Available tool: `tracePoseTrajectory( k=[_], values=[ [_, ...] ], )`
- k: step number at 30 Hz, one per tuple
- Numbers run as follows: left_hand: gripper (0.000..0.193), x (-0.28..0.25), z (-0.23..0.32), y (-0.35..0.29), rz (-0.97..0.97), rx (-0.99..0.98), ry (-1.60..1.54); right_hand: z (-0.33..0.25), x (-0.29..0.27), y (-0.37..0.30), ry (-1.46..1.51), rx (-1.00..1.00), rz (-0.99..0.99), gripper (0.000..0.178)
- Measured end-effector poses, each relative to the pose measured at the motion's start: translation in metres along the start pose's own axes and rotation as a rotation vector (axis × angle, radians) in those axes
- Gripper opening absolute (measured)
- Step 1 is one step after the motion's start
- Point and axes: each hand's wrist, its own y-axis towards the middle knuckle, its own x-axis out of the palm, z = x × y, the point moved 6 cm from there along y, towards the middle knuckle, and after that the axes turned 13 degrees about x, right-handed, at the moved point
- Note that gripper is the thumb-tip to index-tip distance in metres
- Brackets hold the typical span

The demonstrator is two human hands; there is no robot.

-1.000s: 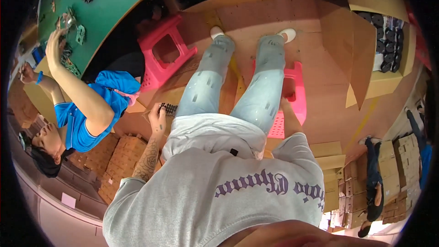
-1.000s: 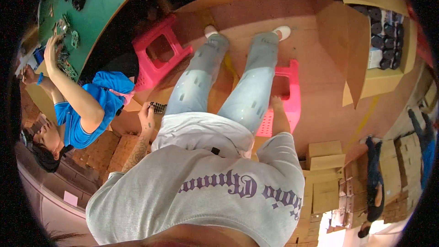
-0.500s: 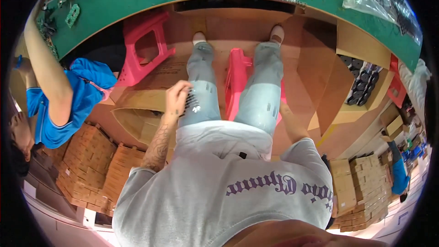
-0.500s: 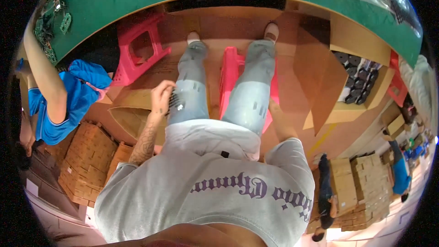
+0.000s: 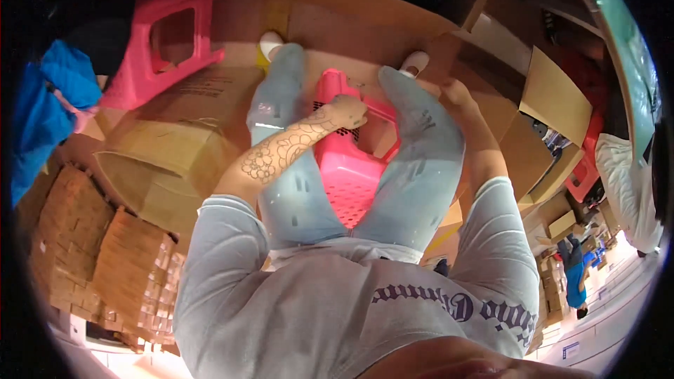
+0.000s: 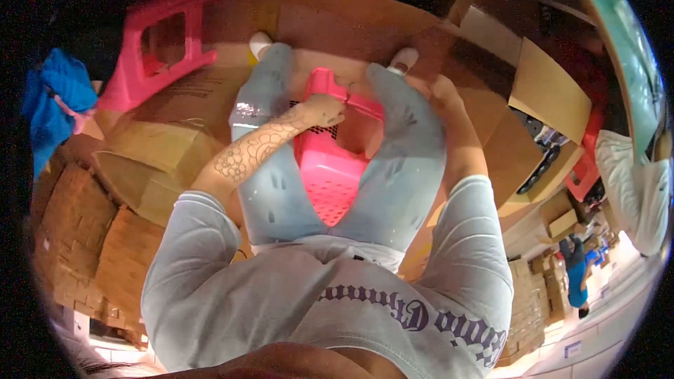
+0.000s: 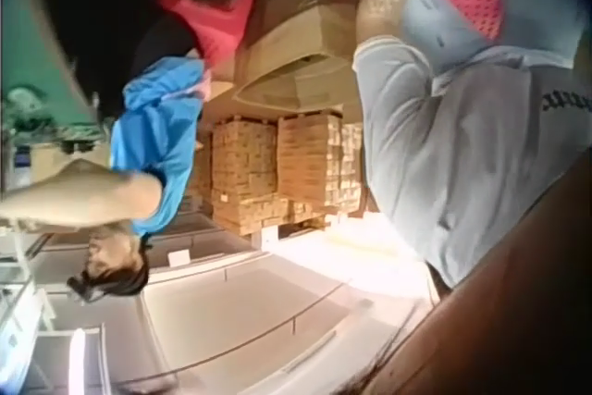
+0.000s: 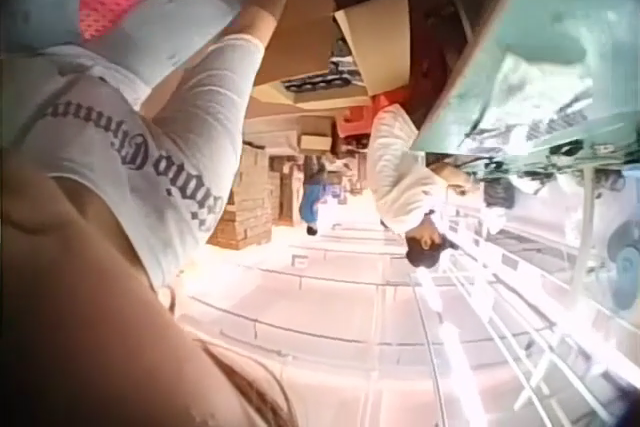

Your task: The person assembles electronic components by hand, placing them into plastic housings and onto circuit boards.

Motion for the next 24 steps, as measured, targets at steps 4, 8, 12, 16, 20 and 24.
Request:
tracePoseTrajectory(
  k=[4,8,12,16,20,24],
  values=[
    [0.03,0.001,-0.026,0.032,0.104,0.048,0.051,-0.004,0.019,0.086,-0.759,0.006,0.113,0.033],
    [0.031,-0.01,-0.029,0.018,0.168,0.054,-0.232,0.026,0.075,0.182,-1.027,0.066,0.263,0.04],
    [0.03,-0.015,-0.019,-0.009,0.011,-0.171,-0.186,0.074,0.129,0.208,-1.023,0.056,0.169,0.039],
    [0.019,-0.011,0.004,-0.021,0.076,-0.096,-0.233,0.134,0.15,0.242,-1.01,0.086,0.097,0.038],
    [0.011,-0.008,0.021,-0.042,0.108,-0.111,-0.276,0.134,0.138,0.276,-0.644,0.162,0.469,0.046],
    [0.015,0.003,0.008,-0.058,0.02,0.036,-0.203,0.137,0.097,0.304,-0.74,0.176,0.853,0.046]
  ],
)
